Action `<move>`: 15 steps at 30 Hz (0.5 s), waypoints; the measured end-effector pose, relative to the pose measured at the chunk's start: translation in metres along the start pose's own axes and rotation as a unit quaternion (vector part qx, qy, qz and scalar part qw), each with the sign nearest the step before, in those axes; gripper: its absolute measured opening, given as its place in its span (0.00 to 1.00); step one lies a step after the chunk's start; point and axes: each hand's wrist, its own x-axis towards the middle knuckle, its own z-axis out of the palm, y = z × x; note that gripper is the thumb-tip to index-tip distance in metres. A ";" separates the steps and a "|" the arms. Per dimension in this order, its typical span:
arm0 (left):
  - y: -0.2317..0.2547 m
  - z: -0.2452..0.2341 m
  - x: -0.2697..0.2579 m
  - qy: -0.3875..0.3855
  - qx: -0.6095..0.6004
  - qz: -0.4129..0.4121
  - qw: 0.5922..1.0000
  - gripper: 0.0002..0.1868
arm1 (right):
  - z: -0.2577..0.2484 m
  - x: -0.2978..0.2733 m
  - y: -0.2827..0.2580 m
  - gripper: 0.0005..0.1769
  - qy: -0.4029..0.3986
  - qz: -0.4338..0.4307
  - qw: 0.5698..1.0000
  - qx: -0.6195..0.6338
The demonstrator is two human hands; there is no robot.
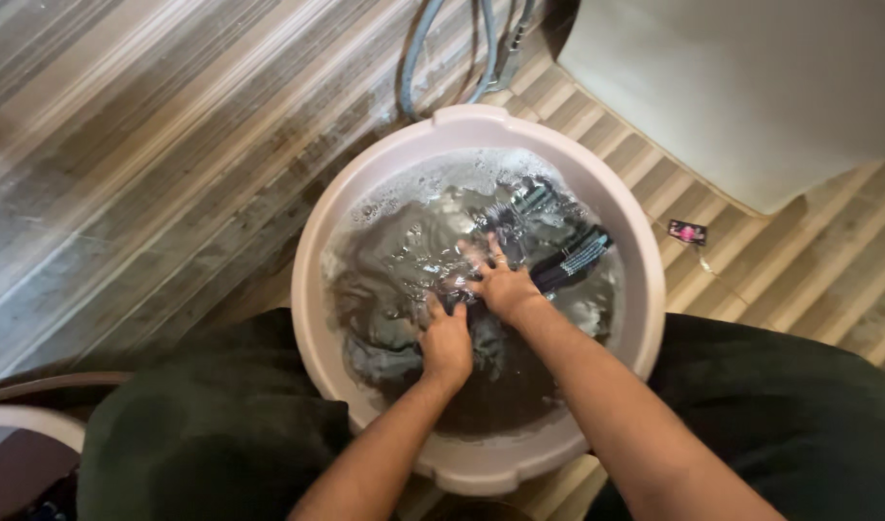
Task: The person washes a patterned rug in a bucket of water by hand, scrubbing the fabric against itself and wringing it out repeatedly.
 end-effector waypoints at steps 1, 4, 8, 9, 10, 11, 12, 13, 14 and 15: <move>-0.006 0.017 0.004 0.004 -0.010 0.006 1.000 0.16 | 0.011 0.012 0.003 0.39 -0.007 0.010 1.000 0.017; -0.009 0.069 0.020 0.082 -0.043 0.012 0.996 0.15 | 0.041 0.044 0.014 0.37 -0.029 0.040 0.996 0.071; -0.007 0.101 0.020 0.042 -0.344 -0.033 0.937 0.21 | 0.077 0.074 0.028 0.34 -0.049 0.072 0.990 0.113; -0.005 0.111 0.028 0.035 -0.346 -0.037 0.937 0.21 | 0.087 0.078 0.031 0.33 -0.055 0.079 0.988 0.123; -0.003 0.124 0.038 0.019 -0.350 -0.046 0.936 0.21 | 0.095 0.083 0.034 0.32 -0.062 0.084 0.986 0.132; -0.004 0.142 0.048 0.009 -0.347 -0.050 0.937 0.21 | 0.102 0.089 0.036 0.31 -0.067 0.086 0.984 0.138; -0.007 0.163 0.058 -0.003 -0.332 -0.063 0.941 0.22 | 0.107 0.097 0.036 0.31 -0.072 0.088 0.983 0.145; -0.006 0.186 0.072 0.004 -0.299 -0.073 0.951 0.22 | 0.112 0.101 0.041 0.30 -0.074 0.087 0.982 0.148; -0.009 0.206 0.081 0.017 -0.275 -0.085 0.958 0.23 | 0.116 0.106 0.042 0.29 -0.077 0.086 0.982 0.151; -0.010 0.218 0.081 0.055 -0.217 -0.072 0.972 0.23 | 0.118 0.107 0.050 0.29 -0.078 0.089 0.982 0.150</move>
